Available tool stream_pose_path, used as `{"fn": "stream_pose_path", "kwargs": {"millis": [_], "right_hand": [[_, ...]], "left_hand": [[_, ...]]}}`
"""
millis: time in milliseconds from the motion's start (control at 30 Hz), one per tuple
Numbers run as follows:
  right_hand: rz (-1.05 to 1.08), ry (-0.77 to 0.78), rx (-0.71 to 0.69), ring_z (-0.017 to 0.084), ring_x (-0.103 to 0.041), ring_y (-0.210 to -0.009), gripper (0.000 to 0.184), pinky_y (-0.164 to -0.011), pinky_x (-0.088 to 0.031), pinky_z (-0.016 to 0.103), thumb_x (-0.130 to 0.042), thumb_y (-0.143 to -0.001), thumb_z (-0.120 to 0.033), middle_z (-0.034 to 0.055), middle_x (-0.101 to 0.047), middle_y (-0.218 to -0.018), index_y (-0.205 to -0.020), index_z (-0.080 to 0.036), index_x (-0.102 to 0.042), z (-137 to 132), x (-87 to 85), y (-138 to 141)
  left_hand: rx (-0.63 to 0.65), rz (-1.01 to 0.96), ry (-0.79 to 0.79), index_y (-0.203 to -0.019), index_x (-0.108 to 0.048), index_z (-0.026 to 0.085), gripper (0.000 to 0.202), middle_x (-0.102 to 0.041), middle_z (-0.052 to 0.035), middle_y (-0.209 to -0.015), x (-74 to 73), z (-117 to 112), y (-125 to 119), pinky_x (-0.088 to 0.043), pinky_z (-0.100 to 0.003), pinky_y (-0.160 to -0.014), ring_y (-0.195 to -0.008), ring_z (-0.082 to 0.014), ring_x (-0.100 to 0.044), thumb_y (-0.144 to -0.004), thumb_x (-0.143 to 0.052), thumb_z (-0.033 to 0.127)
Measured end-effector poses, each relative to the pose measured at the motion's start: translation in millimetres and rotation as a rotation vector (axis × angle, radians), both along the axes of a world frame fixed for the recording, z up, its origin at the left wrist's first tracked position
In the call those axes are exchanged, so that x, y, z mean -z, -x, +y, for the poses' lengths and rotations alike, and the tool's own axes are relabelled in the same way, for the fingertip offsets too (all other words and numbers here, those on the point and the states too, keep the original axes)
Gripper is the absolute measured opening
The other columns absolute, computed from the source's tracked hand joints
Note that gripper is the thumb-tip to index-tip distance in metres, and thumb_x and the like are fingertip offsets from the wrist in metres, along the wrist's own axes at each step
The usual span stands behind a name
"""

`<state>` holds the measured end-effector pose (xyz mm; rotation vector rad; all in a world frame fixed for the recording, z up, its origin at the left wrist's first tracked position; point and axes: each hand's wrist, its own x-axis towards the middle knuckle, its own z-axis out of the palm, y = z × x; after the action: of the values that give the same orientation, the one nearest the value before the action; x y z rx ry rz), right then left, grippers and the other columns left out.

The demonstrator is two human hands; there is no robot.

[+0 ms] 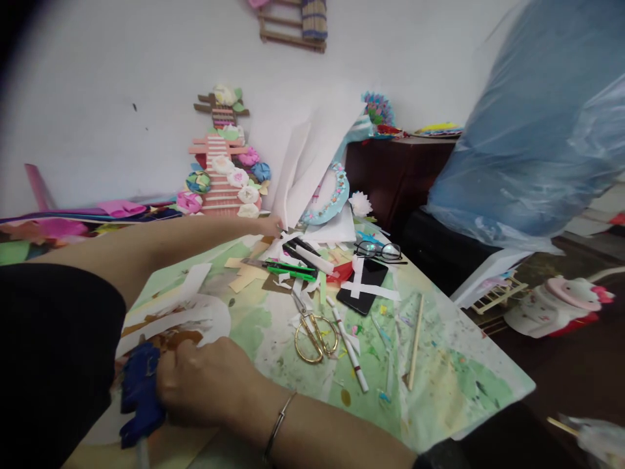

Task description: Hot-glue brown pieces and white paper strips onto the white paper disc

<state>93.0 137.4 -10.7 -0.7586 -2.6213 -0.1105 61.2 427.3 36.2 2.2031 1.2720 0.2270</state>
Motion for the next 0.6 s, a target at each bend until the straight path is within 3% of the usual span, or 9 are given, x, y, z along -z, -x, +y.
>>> {"fn": "stream_pose_path", "kwargs": {"millis": [167, 300, 400, 467, 533, 600], "right_hand": [[-0.028, 0.027, -0.002, 0.018, -0.056, -0.054, 0.015, -0.039, -0.041, 0.028, -0.041, -0.093, -0.025, 0.0071, -0.063, -0.078, -0.093, -0.014, -0.052, 0, -0.5, -1], [-0.034, 0.02, 0.007, 0.018, -0.058, -0.055, 0.015, -0.037, -0.04, 0.029, -0.04, -0.093, -0.023, 0.0073, -0.064, -0.082, -0.095, -0.014, -0.052, 0, -2.0, -2], [-0.07, 0.032, 0.02, 0.019, -0.06, -0.057, 0.014, -0.039, -0.039, 0.029, -0.041, -0.092, -0.02, 0.0095, -0.066, -0.085, -0.096, -0.014, -0.053, 0, -5.3, -3], [-0.095, 0.059, 0.05, 0.02, -0.061, -0.059, 0.015, -0.042, -0.039, 0.029, -0.042, -0.091, -0.018, 0.0108, -0.067, -0.087, -0.098, -0.014, -0.054, 0, -8.4, -5], [-0.094, 0.113, 0.098, 0.021, -0.062, -0.062, 0.016, -0.047, -0.041, 0.03, -0.044, -0.089, -0.019, 0.0117, -0.067, -0.089, -0.1, -0.014, -0.055, 3, -10.6, -7], [-0.039, 0.174, 0.152, 0.021, -0.062, -0.067, 0.016, -0.054, -0.043, 0.031, -0.05, -0.086, -0.021, 0.0128, -0.066, -0.09, -0.099, -0.014, -0.056, 8, -10.6, -9]], "left_hand": [[-0.108, -0.052, 0.028, -0.118, -0.06, 0.013, 0.034, -0.061, -0.0078, -0.118, -14.3, -1, -1, -0.055, -0.04, -0.084, -0.102, -0.0237, -0.062, -0.093, -0.057, 0.036], [-0.183, -0.197, -0.013, -0.102, -0.063, 0.01, 0.023, -0.065, -0.0077, -0.102, -50.3, 3, 21, -0.054, -0.038, -0.082, -0.093, -0.0203, -0.064, -0.086, -0.068, 0.025], [-0.231, -0.369, -0.046, -0.085, -0.064, 0.006, 0.017, -0.067, -0.0084, -0.085, -82.4, -15, 60, -0.051, -0.035, -0.084, -0.088, -0.0193, -0.065, -0.074, -0.075, 0.013], [-0.266, -0.488, -0.054, -0.086, -0.064, 0.008, 0.016, -0.068, -0.0075, -0.088, -96.7, -40, 97, -0.049, -0.034, -0.087, -0.092, -0.0181, -0.064, -0.074, -0.073, 0.015], [-0.344, -0.588, -0.052, -0.086, -0.063, 0.011, 0.014, -0.068, -0.0053, -0.09, -100.4, -71, 140, -0.047, -0.035, -0.089, -0.097, -0.0189, -0.064, -0.077, -0.071, 0.016], [-0.467, -0.659, -0.035, -0.086, -0.059, 0.013, 0.011, -0.066, -0.0028, -0.085, -91.8, -108, 185, -0.047, -0.037, -0.089, -0.101, -0.0213, -0.065, -0.08, -0.067, 0.015]]}}
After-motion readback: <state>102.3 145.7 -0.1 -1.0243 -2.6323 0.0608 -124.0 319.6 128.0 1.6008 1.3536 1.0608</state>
